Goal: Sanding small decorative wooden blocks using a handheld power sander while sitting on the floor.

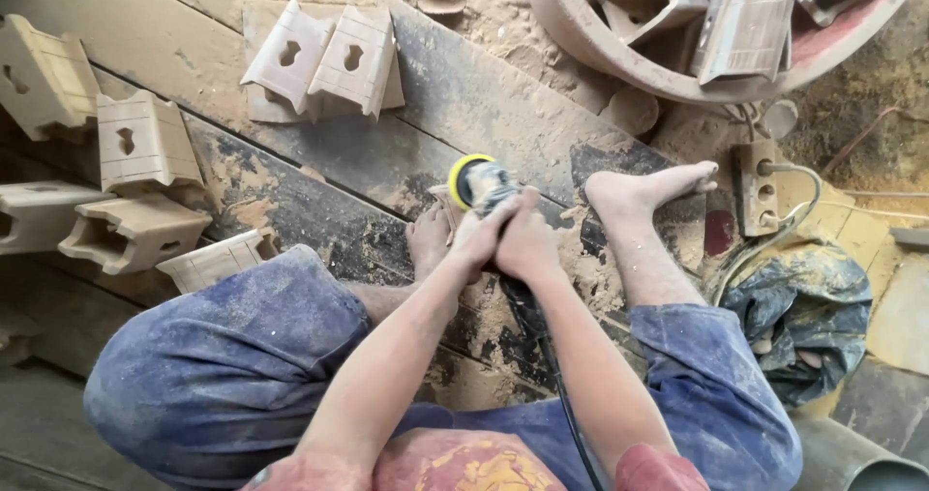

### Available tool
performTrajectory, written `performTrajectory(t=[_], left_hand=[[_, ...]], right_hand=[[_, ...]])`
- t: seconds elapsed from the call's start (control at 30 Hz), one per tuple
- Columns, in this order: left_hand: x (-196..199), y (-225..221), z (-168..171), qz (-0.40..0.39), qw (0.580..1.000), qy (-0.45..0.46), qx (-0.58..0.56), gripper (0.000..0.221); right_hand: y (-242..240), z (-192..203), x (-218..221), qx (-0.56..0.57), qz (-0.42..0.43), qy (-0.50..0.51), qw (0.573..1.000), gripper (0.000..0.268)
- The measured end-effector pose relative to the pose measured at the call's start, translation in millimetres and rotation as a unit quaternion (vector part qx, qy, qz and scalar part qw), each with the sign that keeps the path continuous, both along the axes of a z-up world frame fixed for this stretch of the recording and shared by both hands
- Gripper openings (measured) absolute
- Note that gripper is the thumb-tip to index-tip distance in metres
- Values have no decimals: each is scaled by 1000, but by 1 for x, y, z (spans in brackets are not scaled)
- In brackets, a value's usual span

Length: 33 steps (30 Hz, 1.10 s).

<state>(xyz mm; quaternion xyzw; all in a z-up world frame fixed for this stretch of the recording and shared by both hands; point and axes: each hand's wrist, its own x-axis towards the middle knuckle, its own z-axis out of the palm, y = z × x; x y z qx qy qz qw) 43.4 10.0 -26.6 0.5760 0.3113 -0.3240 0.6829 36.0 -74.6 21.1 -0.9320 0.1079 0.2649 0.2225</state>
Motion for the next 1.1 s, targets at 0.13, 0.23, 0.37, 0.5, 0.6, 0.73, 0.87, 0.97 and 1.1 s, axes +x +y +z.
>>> performTrajectory(t=[0.13, 0.23, 0.37, 0.5, 0.6, 0.73, 0.87, 0.97, 1.1], left_hand=[[2, 13, 35, -50, 998, 5, 35, 68], [13, -36, -8, -60, 998, 10, -2, 81], [4, -10, 23, -33, 999, -15, -15, 61], [-2, 7, 26, 41, 998, -28, -28, 55], [0, -11, 19, 25, 999, -16, -31, 60], [8, -22, 16, -22, 999, -6, -22, 63], [-17, 19, 56, 71, 991, -113, -17, 50], [-11, 3, 51, 36, 995, -96, -3, 54], [6, -41, -4, -37, 998, -45, 2, 63]], right_hand=[[0, -33, 1, -71, 64, -13, 995, 40], [-36, -14, 2, -10, -41, 0, 999, 46], [-18, -16, 5, 4, -30, 11, 999, 54], [-2, -38, 2, -20, 27, 10, 999, 55], [-20, -29, 1, -19, 20, 6, 1000, 58], [-30, -14, 5, -1, -27, 11, 1000, 56], [8, -32, 5, -47, 73, 34, 996, 48], [13, 6, 5, 31, 45, 32, 998, 52], [-35, -6, 0, -36, 18, -2, 999, 49]])
